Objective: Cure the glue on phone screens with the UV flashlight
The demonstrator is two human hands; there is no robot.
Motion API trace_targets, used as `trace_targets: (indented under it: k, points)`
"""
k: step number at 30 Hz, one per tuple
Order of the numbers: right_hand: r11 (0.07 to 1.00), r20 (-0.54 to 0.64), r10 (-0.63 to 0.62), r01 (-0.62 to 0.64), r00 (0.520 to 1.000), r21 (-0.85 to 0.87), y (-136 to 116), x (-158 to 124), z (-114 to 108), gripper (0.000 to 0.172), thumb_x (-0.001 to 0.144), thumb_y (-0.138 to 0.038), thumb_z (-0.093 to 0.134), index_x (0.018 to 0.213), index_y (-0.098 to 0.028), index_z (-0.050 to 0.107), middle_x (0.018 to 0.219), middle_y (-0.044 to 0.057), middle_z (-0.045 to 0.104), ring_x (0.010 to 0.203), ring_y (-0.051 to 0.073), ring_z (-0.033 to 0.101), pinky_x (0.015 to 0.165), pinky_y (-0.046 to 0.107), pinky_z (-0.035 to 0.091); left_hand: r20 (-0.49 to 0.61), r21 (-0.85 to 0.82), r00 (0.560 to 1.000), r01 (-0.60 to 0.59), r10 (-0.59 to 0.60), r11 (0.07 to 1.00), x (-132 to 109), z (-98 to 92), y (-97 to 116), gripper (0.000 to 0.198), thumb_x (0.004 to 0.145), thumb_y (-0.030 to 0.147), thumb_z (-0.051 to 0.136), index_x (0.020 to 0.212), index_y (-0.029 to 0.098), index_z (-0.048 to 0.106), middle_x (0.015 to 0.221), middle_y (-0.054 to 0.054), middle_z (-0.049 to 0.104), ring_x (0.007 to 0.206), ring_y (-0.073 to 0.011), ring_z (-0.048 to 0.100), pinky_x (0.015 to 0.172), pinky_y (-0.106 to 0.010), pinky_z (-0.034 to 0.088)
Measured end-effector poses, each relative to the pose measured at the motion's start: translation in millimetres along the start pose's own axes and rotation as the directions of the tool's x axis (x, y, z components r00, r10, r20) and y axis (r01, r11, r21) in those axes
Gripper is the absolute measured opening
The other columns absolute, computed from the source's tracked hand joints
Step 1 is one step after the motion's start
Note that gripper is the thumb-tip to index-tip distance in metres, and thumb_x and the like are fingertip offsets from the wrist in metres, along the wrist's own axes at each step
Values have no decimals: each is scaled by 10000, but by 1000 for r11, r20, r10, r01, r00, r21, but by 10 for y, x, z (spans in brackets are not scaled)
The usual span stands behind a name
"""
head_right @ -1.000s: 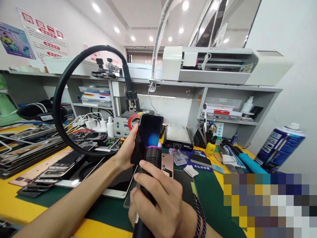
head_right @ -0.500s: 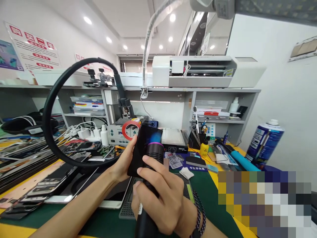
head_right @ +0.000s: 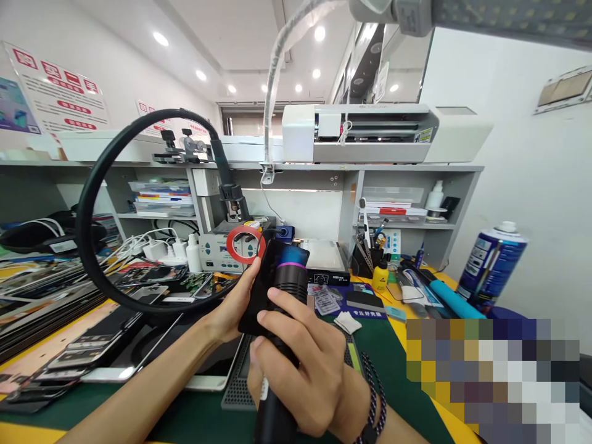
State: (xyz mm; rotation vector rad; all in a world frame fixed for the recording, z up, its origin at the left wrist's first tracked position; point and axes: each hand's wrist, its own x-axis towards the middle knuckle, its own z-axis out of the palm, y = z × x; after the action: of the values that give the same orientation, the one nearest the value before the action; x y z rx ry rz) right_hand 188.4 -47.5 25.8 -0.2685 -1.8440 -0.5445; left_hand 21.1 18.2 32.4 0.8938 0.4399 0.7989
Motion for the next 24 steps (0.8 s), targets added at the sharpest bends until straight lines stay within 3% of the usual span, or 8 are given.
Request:
trace_targets:
  k: [4,9,12,16,21,24]
  points:
    - [999,16,-28,28,999,20,18,-31,-6,261,738,50,687,979,-44,648,1082,185,654,1225,303,607,995,494,608,32,5,999,40,-41,999,13,1,-6,761,882,727,541,1246,71,669,926,-124,746,866,-234,694,845,-321,492]
    - [997,33,-70,69,997,30,18,-28,-33,245,750,44,690,977,-39,649,1075,182,653,1228,289,607,1022,485,596,120,-110,980,171,-158,979,26,-24,-14,757,837,760,569,1157,85,693,729,-44,670,670,-153,621,650,-244,451]
    - [998,64,-53,51,997,43,-25,-20,-53,226,774,32,687,983,-46,648,1069,173,666,1241,267,606,1041,454,588,113,-101,975,202,-191,974,24,-34,-8,788,816,798,551,1117,84,697,675,-34,633,632,-160,595,608,-256,430]
    - [999,78,-35,32,996,44,-74,-15,-46,189,782,19,686,950,-64,665,1056,144,685,1245,261,610,1037,403,591,28,-53,981,191,-190,980,25,-36,-8,839,774,834,558,1095,72,697,745,-85,668,727,-214,642,652,-284,455]
    - [1000,35,-19,19,999,2,-43,7,-24,224,762,26,692,965,-58,654,1043,163,678,1212,286,630,1020,440,601,53,-116,988,153,-148,981,25,-26,-15,765,836,763,563,1158,80,684,767,-69,688,669,-167,618,620,-250,433]
    - [1000,13,-3,3,1000,-6,-13,2,-6,257,744,34,704,978,-57,646,1051,174,667,1190,294,636,998,467,609,50,-110,993,112,-107,988,20,-29,-18,734,877,721,551,1188,70,683,865,-108,733,724,-172,656,685,-255,469]
